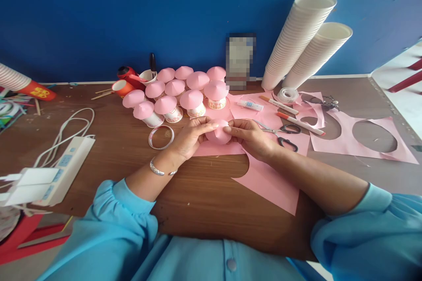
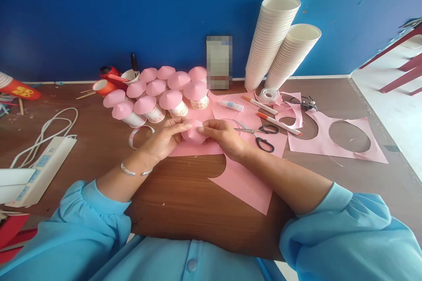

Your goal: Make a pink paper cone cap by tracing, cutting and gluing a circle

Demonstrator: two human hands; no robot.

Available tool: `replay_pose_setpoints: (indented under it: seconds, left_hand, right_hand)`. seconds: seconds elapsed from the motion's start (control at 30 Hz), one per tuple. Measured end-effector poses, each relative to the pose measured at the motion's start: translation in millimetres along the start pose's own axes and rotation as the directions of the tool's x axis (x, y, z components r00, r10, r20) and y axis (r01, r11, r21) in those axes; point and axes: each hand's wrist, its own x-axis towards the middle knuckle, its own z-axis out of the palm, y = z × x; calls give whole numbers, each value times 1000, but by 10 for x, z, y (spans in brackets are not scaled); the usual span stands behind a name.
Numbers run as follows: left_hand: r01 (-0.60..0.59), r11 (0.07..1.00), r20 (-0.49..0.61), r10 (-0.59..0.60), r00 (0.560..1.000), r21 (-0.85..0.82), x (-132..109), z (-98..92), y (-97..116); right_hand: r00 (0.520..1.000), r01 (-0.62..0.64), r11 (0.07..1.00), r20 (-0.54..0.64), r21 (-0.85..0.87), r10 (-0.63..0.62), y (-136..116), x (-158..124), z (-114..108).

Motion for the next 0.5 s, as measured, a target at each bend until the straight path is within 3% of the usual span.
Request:
replay_pose_setpoints:
  seconds: [0.23, 0.5]
  left_hand:
    - [11, 1000, -55, -10, 998, 26, -49, -135, 10]
    - [66, 998, -171, -62, 983, 16, -123, -488, -13]
  right_hand:
    - [995, 82, 995, -49, -52, -84, -35, 31, -79]
    - [987, 110, 938, -72, -328, -141, -41, 42, -63]
